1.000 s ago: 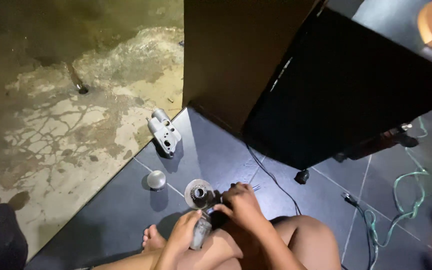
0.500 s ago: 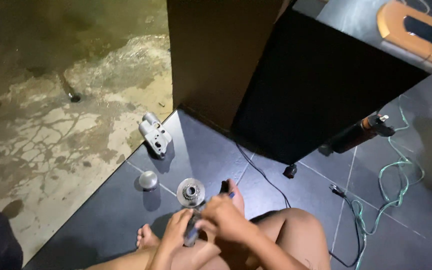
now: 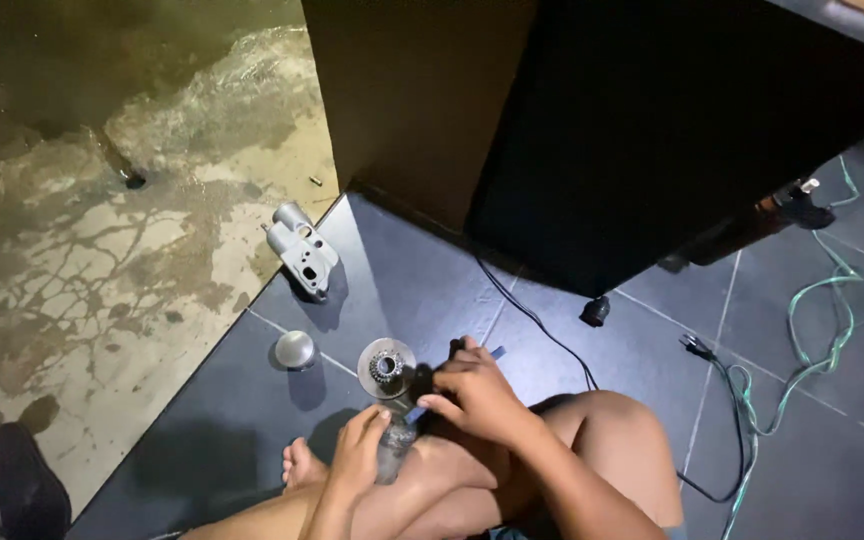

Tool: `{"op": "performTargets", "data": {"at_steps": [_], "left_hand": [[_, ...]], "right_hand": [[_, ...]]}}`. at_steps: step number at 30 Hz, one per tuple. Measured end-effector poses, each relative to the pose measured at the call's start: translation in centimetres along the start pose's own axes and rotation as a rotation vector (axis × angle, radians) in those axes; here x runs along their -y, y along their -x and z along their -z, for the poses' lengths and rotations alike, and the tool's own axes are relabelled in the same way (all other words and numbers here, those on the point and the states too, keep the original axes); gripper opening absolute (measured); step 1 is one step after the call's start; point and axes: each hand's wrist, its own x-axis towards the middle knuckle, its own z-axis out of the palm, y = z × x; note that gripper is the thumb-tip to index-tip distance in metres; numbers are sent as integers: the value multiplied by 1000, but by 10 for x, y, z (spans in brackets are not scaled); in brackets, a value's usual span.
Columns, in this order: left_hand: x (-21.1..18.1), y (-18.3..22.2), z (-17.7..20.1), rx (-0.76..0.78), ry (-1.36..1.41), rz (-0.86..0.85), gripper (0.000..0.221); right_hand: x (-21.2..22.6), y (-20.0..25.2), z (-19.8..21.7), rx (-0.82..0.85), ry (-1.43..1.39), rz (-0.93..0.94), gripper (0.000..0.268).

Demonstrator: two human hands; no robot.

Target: The person sits on the floor and uses a small tool to scrape and clean the top and sides of a piston.

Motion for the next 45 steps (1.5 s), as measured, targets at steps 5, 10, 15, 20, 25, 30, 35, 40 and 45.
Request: {"op": "performTargets", "data": {"at_steps": [5, 10, 15, 20, 25, 30, 35, 40, 45], "left_hand": [[55, -21, -15, 19, 288, -332, 47], [3, 15, -5, 145, 659, -335, 68], [-70, 52, 8, 168, 669, -390, 93], [-59, 59, 13, 128, 551, -422, 84], [-75, 66, 14, 91, 594, -370, 83], [-71, 67, 10, -84, 317, -523, 71], [-72, 60, 3, -161, 155, -530, 69], [-61, 54, -4, -201, 72, -518, 67], [-41, 39, -18, -213, -92, -596, 76]], "right_hand": [[16, -4, -5, 9, -44, 85, 32], [10, 10, -12, -173, 4, 33, 28], [58, 27, -6, -217, -128, -29, 28], [63, 26, -1, -243, 57, 71, 27], [75, 31, -5, -317, 163, 197, 30], [56, 34, -3, -419, 195, -23, 25], [29, 44, -25, -353, 53, 9, 27], [19, 40, -27, -330, 205, -183, 33], [24, 41, -29, -148, -80, -66, 31]]}}
